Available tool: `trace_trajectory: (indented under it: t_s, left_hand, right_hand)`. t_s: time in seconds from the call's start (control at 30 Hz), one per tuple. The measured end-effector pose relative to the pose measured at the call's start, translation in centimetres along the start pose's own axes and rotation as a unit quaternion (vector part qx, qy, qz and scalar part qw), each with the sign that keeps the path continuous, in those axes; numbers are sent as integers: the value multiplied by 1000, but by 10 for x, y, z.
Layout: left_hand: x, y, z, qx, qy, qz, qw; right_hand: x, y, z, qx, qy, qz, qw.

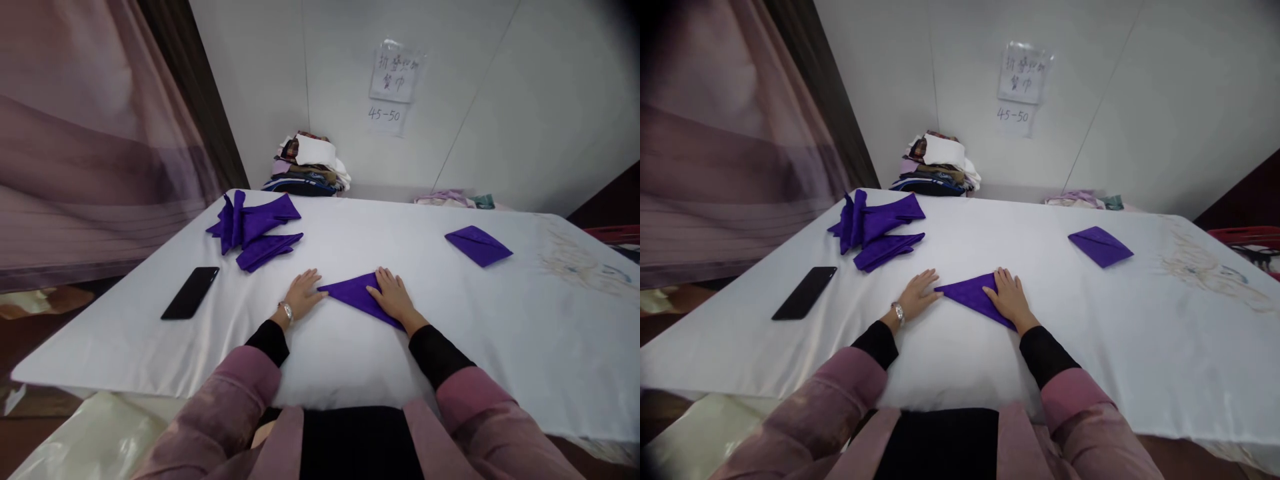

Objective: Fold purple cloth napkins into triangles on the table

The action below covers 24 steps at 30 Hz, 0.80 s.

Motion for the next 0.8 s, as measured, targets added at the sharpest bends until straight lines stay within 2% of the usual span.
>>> trace_trajectory:
  t_s: [0.13,0.37,0.8]
  left_hand:
    - [-6,4,-2,10,25,-2,1000]
    - [-4,-1,0,-8,30,-20,999]
    - [-1,-3,2,-20,44,-17,999]
  right_hand:
    - [-1,-1,-2,15,8,-10,1000]
    - [1,-1,-3,11,26,-6,1000]
    - [2,0,-3,5,33,-7,999]
Point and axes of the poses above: each hand's wrist, its own y-axis away from the middle knuckle, its own x-axis out of the palm, z = x × y, the point moved 9 cm from there along -y, towards the middle knuckle, and after that the axes turned 13 degrees about -z, right-handed, at the moved point
